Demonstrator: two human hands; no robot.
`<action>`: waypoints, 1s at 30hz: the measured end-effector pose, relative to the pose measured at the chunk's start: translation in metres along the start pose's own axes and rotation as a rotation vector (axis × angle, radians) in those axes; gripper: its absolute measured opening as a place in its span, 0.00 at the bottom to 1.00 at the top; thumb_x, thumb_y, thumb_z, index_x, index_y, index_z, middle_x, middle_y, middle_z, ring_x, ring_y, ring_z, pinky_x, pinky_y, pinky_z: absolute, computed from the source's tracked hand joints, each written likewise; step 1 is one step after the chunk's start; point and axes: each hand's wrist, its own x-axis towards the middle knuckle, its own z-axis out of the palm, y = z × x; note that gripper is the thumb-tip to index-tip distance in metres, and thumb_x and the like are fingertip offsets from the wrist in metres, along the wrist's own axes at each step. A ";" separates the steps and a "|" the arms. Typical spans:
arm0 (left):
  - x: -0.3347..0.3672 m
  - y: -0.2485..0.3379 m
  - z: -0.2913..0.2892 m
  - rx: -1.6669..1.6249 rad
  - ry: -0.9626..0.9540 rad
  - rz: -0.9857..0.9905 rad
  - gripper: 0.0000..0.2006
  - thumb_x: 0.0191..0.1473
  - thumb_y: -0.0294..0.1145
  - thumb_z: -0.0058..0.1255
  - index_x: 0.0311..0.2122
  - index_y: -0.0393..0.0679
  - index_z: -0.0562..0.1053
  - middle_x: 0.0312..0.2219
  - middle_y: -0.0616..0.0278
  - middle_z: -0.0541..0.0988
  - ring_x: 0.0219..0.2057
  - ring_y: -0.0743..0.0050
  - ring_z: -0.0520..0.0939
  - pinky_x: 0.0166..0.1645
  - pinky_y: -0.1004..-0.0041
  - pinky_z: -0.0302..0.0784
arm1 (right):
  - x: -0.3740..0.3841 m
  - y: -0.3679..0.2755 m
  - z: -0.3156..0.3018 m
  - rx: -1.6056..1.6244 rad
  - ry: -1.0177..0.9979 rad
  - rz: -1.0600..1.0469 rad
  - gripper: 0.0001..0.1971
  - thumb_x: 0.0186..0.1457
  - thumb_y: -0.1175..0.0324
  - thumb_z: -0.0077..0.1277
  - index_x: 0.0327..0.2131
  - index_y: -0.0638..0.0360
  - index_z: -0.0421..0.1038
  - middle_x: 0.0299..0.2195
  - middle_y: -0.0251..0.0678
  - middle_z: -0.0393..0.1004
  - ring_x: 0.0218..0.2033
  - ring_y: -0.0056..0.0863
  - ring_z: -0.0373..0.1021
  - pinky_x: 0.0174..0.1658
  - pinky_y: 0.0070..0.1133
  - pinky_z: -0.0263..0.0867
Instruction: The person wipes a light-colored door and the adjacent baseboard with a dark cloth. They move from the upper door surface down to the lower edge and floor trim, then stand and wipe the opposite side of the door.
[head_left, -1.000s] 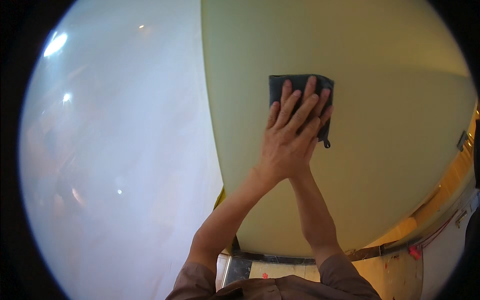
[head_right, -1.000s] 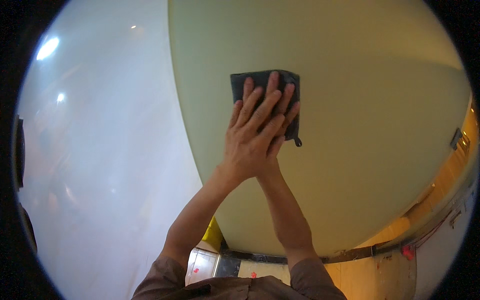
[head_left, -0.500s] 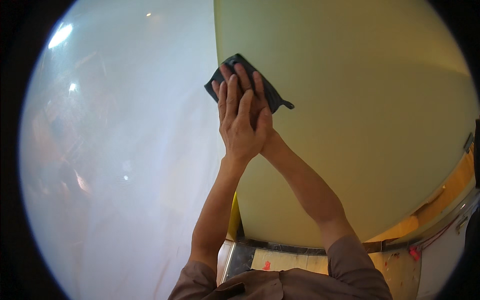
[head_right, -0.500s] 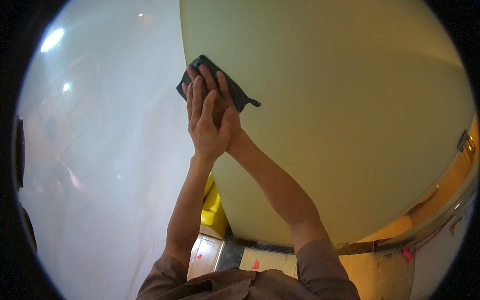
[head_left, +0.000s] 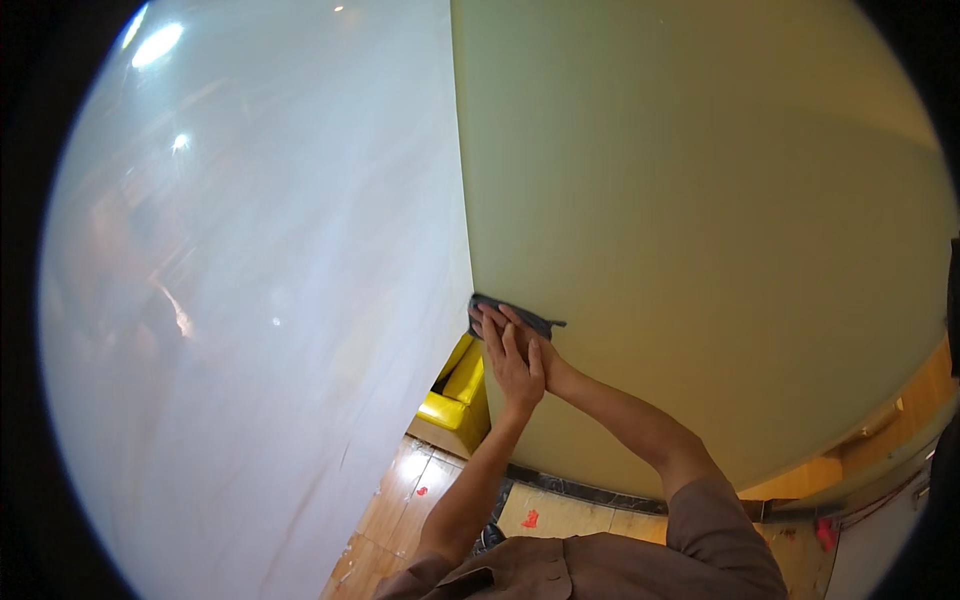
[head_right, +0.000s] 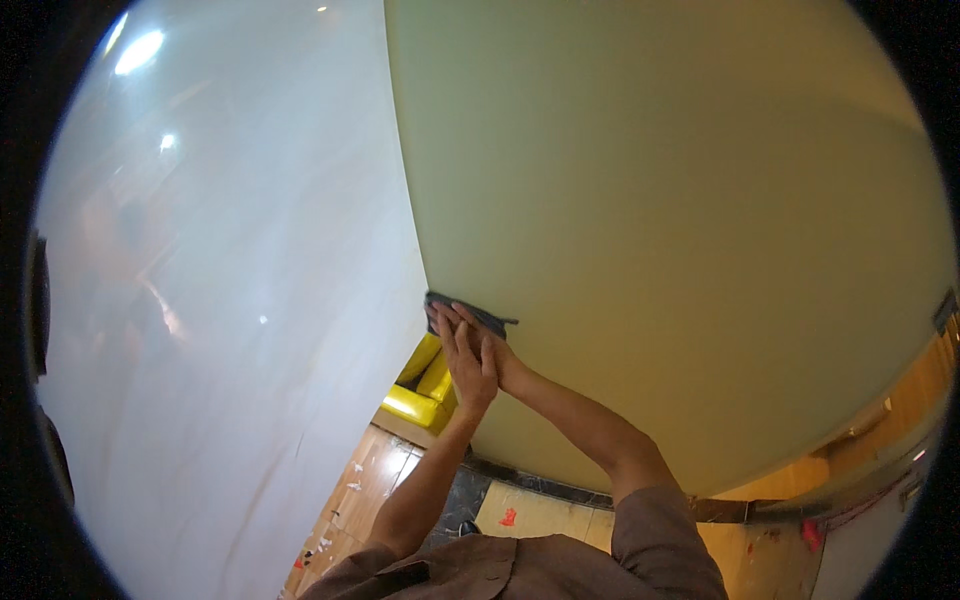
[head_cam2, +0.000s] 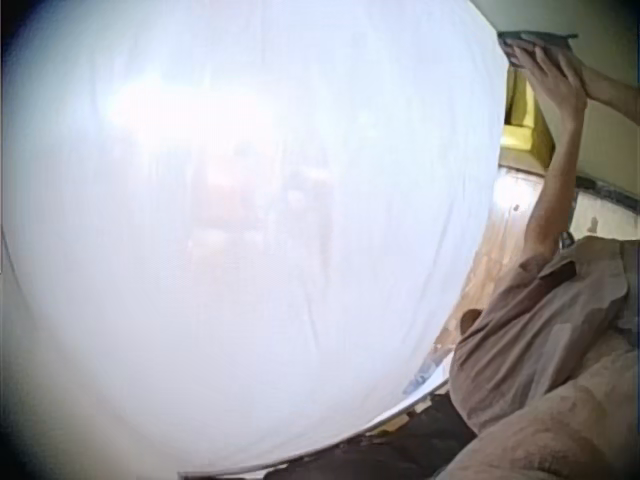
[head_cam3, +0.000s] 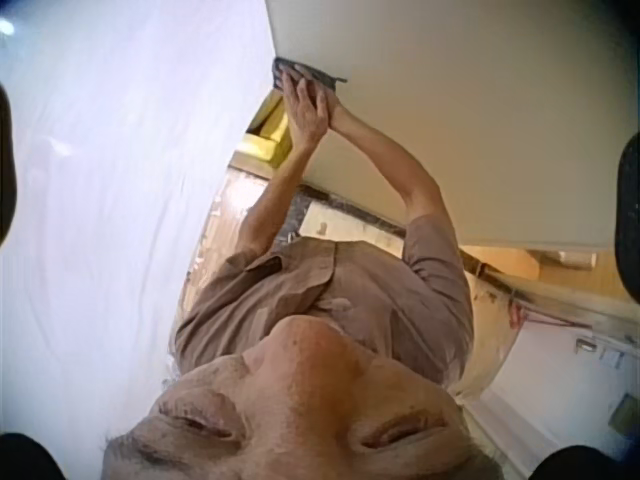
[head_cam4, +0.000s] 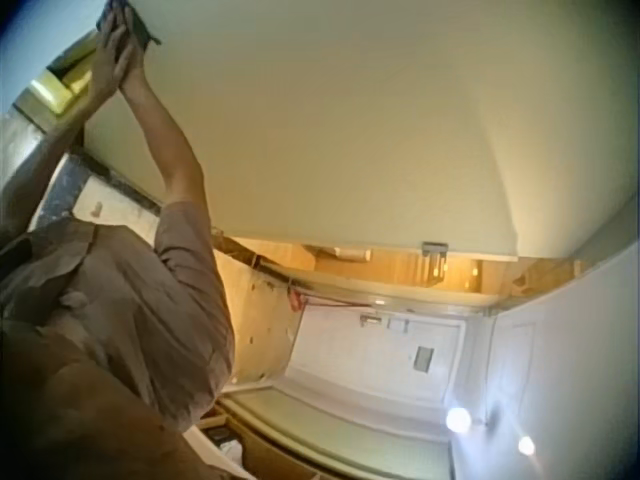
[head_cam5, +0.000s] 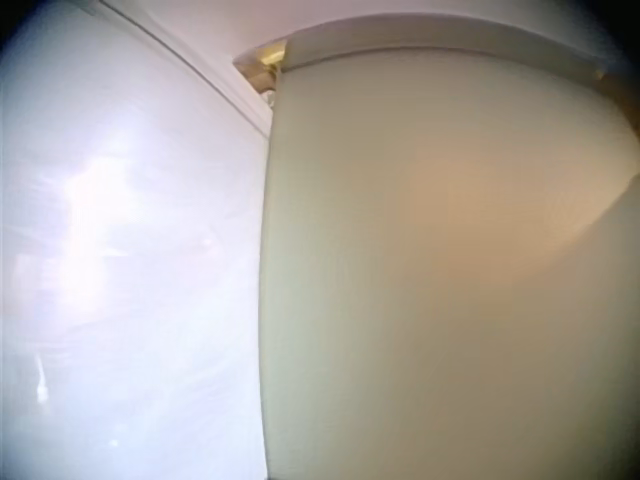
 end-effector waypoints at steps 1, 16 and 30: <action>-0.012 -0.007 0.005 -0.008 -0.012 -0.044 0.25 0.57 0.34 0.51 0.57 0.35 0.63 0.66 0.34 0.50 0.66 0.31 0.54 0.67 0.49 0.51 | -0.001 -0.013 0.001 -0.020 0.019 -0.012 0.29 0.66 0.53 0.32 0.67 0.52 0.49 0.69 0.41 0.44 0.71 0.45 0.37 0.70 0.47 0.31; 0.148 0.146 -0.021 -0.083 -0.020 0.484 0.21 0.49 0.34 0.58 0.49 0.39 0.73 0.64 0.38 0.57 0.64 0.31 0.58 0.65 0.49 0.57 | 0.002 0.193 0.066 0.975 0.175 0.720 0.29 0.63 0.55 0.36 0.66 0.46 0.51 0.71 0.33 0.42 0.71 0.37 0.38 0.71 0.40 0.32; -0.011 0.039 0.006 -0.025 -0.103 0.213 0.22 0.52 0.32 0.55 0.52 0.38 0.69 0.65 0.33 0.50 0.65 0.27 0.52 0.66 0.44 0.48 | -0.037 0.056 0.031 0.458 0.342 0.604 0.28 0.68 0.55 0.31 0.66 0.56 0.50 0.70 0.42 0.42 0.71 0.44 0.36 0.72 0.42 0.35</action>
